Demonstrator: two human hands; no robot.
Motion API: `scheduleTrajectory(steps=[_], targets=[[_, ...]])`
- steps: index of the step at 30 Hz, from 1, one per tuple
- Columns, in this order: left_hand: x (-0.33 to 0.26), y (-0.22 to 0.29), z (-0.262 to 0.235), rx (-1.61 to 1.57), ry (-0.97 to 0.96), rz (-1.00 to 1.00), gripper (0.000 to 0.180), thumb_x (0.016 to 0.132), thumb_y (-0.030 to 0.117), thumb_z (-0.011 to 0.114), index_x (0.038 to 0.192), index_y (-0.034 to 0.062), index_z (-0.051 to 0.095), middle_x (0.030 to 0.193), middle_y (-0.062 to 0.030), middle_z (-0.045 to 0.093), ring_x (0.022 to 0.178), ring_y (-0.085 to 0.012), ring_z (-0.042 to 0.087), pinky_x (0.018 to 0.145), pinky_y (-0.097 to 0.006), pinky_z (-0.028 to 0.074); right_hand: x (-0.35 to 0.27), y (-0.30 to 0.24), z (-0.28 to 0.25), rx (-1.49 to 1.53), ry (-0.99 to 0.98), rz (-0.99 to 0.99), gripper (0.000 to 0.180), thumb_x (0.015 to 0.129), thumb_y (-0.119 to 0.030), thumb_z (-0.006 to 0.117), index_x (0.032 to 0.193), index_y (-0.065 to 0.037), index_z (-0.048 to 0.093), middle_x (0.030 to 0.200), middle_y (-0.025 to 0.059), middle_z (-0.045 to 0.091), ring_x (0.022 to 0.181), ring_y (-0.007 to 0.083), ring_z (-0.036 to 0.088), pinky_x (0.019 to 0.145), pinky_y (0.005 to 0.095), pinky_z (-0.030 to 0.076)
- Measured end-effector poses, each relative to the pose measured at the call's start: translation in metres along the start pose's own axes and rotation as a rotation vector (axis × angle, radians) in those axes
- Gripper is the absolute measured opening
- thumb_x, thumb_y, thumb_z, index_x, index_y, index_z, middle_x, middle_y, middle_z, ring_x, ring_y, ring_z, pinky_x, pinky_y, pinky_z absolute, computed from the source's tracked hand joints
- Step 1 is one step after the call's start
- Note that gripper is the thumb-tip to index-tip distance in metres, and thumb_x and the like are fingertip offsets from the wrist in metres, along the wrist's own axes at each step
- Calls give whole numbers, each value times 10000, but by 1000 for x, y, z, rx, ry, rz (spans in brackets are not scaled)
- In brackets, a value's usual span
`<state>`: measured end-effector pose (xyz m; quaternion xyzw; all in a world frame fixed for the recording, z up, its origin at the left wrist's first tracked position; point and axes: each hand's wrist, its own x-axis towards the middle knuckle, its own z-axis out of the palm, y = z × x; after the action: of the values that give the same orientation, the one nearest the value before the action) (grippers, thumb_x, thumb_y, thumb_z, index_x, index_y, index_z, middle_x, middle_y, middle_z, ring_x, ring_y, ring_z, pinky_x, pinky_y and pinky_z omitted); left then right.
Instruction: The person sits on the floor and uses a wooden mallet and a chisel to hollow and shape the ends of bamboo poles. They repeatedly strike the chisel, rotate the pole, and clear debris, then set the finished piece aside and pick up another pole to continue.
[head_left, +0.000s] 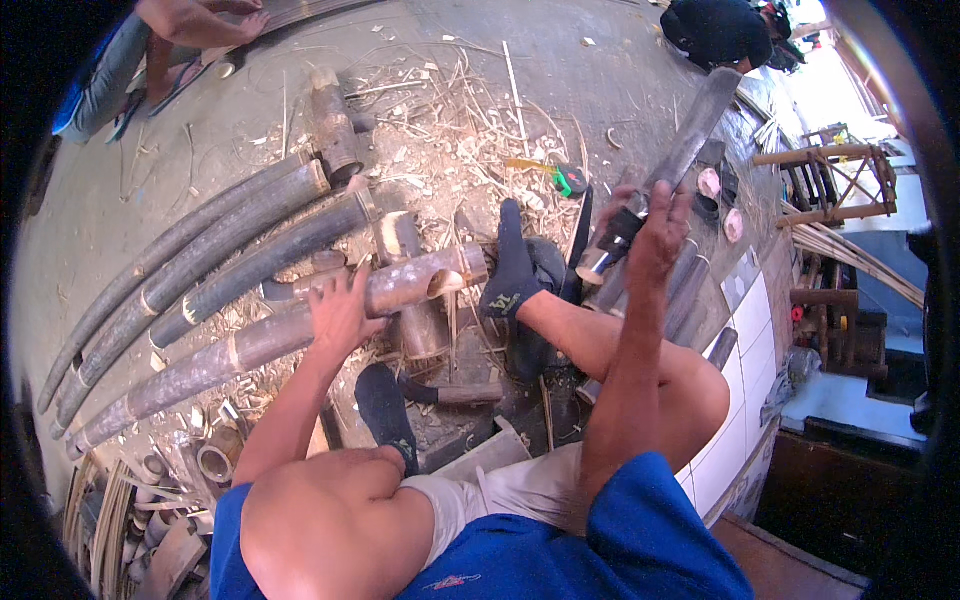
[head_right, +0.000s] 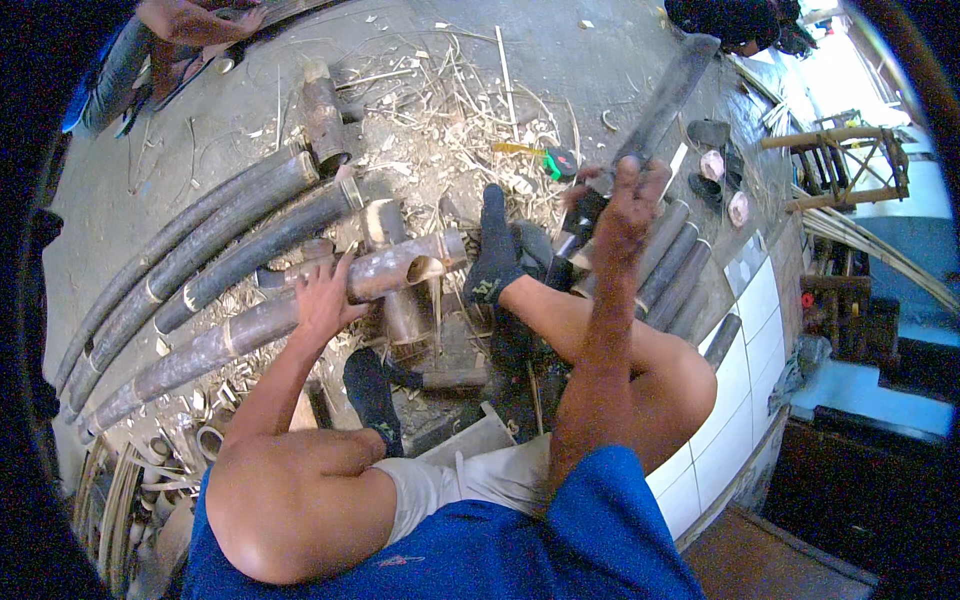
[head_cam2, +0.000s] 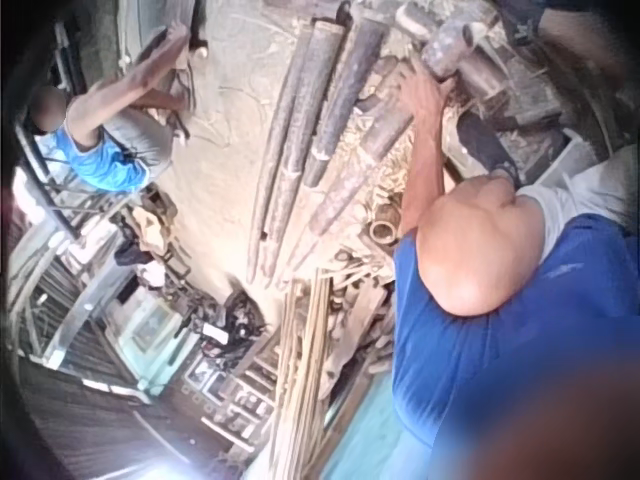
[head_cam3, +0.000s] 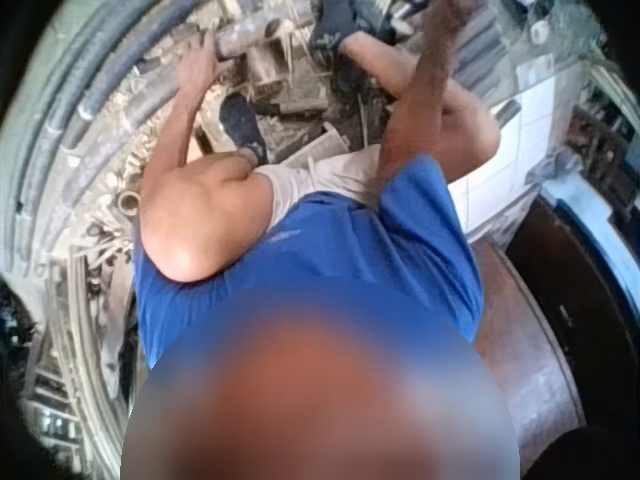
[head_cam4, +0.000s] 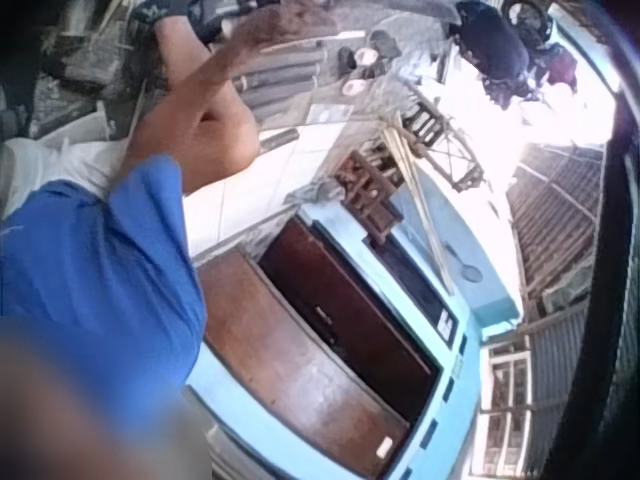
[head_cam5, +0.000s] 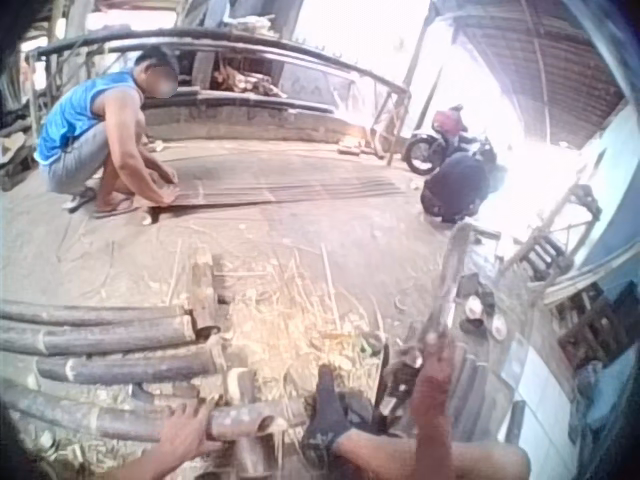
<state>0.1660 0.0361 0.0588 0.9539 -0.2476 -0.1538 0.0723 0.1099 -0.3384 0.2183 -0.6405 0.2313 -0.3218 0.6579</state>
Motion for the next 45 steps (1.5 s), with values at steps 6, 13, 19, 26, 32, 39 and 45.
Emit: scheduleTrajectory(steps=[6, 13, 19, 26, 32, 39, 45], targets=[[32, 14, -7, -75, -185, 62, 946, 657, 559, 870, 1387, 95, 487, 1170, -211, 667, 1160, -384, 632, 962, -524, 501, -146, 66, 35, -387, -197, 346, 438, 1076, -363, 497, 823, -17, 589, 647, 134, 620, 544, 236, 603, 537, 387, 479], [55, -13, -9, -264, -267, 111, 1102, 544, 685, 856, 1310, -48, 555, 1107, -292, 704, 1090, -443, 671, 947, -500, 513, -201, 157, 48, -586, -463, 363, 459, 1047, -404, 531, 894, 10, 657, 632, 59, 598, 589, 150, 586, 569, 360, 467], [64, -13, -9, -304, -335, 101, 1124, 528, 696, 855, 1327, -39, 564, 1161, -287, 696, 1138, -441, 655, 974, -495, 503, -191, 171, 52, -660, -483, 497, 487, 1040, -418, 519, 887, 20, 667, 650, 88, 620, 607, 205, 631, 593, 374, 478], [65, -13, -12, -311, -375, 93, 1139, 517, 710, 854, 1346, -20, 577, 1204, -275, 691, 1159, -430, 651, 1000, -480, 495, -195, 163, 38, -540, -468, 484, 580, 1016, -511, 483, 886, 17, 683, 736, 226, 647, 724, 369, 659, 694, 476, 485], [64, -13, -13, -341, -371, 74, 1152, 519, 709, 859, 1372, -8, 568, 1237, -270, 682, 1181, -418, 645, 1017, -472, 487, -194, 166, 37, -735, -406, 525, 554, 1036, -472, 490, 884, 41, 631, 694, 201, 604, 705, 311, 656, 668, 457, 464], [62, -13, -11, -346, -378, 52, 1133, 538, 690, 863, 1404, 26, 559, 1254, -250, 682, 1186, -416, 644, 1011, -462, 493, -200, 131, 30, -812, -450, 287, 372, 1013, -334, 568, 1156, 4, 629, 778, 243, 645, 778, 406, 687, 720, 479, 497], [47, -6, -9, -264, -236, 104, 1026, 619, 772, 774, 1326, 47, 612, 1161, -260, 703, 1115, -418, 672, 950, -507, 517, -227, 99, 38, -610, -536, 281, 591, 1019, -225, 558, 1571, -131, 368, 1150, 349, 651, 984, 502, 677, 848, 503, 535]])
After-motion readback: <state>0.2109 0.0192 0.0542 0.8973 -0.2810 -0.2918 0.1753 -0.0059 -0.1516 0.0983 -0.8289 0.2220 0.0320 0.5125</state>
